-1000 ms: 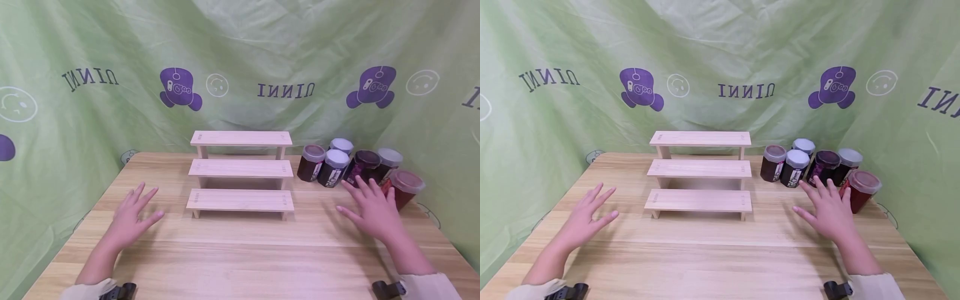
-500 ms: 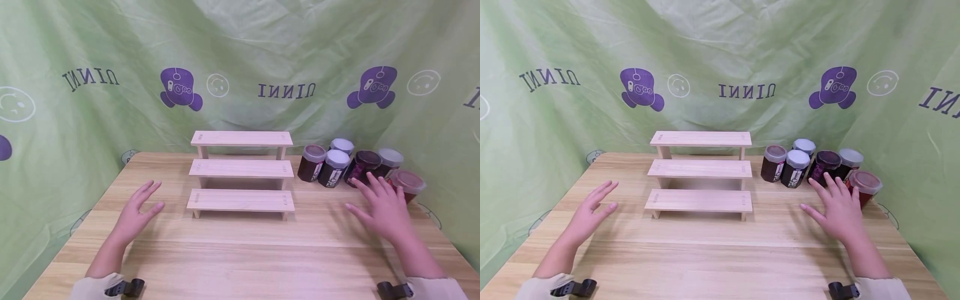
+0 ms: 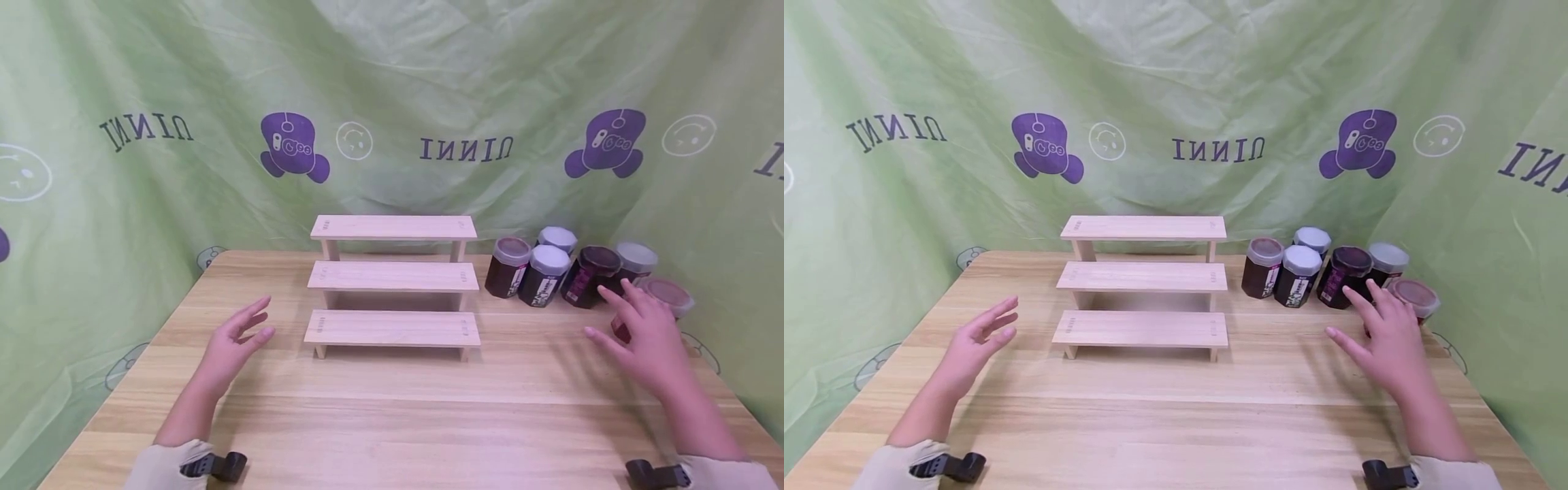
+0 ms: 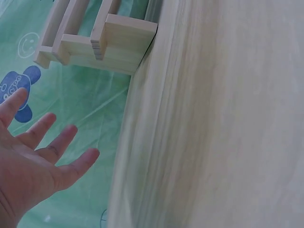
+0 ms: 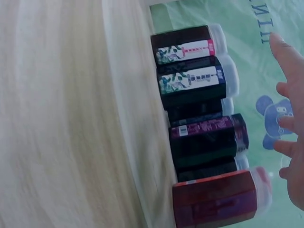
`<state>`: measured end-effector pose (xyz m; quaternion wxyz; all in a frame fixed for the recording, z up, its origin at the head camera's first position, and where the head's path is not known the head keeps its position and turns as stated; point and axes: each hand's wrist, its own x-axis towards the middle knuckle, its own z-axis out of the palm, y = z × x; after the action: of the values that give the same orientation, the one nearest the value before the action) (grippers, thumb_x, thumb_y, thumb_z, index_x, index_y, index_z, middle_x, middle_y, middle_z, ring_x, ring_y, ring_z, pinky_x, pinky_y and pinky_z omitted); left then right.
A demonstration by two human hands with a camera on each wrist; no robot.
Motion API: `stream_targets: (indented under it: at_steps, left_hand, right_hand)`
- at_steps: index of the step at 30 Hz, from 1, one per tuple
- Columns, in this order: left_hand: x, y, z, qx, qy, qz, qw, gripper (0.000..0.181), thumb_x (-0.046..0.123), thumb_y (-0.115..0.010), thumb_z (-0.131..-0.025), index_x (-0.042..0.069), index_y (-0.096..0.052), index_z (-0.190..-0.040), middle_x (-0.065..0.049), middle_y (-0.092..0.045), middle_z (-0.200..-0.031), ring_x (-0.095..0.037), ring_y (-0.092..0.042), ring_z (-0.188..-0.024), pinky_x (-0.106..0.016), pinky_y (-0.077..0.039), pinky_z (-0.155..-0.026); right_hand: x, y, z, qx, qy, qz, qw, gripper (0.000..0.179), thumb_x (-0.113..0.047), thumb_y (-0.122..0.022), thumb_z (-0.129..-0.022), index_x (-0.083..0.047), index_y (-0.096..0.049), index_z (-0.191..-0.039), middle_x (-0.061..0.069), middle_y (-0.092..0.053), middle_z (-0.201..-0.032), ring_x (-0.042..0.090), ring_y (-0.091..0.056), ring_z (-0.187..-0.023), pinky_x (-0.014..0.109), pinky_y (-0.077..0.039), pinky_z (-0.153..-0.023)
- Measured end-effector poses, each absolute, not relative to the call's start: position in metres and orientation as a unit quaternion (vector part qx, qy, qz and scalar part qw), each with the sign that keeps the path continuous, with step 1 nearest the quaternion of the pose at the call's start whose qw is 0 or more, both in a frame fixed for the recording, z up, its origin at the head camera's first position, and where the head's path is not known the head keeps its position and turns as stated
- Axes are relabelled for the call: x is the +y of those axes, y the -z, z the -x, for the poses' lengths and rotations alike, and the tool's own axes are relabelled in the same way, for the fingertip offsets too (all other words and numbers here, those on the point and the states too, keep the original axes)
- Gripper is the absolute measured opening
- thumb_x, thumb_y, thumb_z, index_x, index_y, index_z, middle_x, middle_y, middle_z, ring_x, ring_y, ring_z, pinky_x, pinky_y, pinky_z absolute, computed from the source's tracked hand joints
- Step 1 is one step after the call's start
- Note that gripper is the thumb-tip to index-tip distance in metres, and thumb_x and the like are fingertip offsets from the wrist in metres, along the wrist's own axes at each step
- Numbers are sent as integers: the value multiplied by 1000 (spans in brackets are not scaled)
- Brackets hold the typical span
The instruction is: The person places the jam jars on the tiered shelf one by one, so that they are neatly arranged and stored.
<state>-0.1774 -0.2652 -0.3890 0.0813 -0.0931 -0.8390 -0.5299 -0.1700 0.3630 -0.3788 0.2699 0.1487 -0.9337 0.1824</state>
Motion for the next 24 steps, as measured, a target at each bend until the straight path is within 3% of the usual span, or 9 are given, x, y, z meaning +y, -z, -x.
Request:
stream_targets:
  at_steps: [9, 19, 24]
  left_hand:
    - [-260, 397, 185, -812, 577, 77, 50, 59, 21, -63, -96, 8, -40, -149, -18, -42, -147, -30, -48, -128, -11, -46, -92]
    - [-250, 403, 194, -786, 615, 60, 23, 60, 20, -64, -96, 8, -40, -149, -19, -42, -145, -33, -45, -129, -14, -49, -92]
    - [-245, 407, 200, -770, 636, 57, 8, 61, 18, -65, -95, 4, -39, -148, -22, -40, -145, -35, -44, -129, -24, -53, -93]
  right_hand:
    - [376, 373, 168, -923, -253, -112, 268, 73, -22, -74, -84, -5, -41, -147, 31, -24, -153, 61, -19, -134, 72, -6, -112]
    - [393, 371, 172, -912, -280, -96, 283, 72, -15, -76, -80, 3, -44, -143, 37, -29, -147, 57, -20, -136, 70, -8, -113]
    - [399, 367, 171, -913, -297, -83, 268, 72, -15, -76, -82, 7, -42, -142, 35, -26, -149, 51, -15, -141, 66, -3, -116]
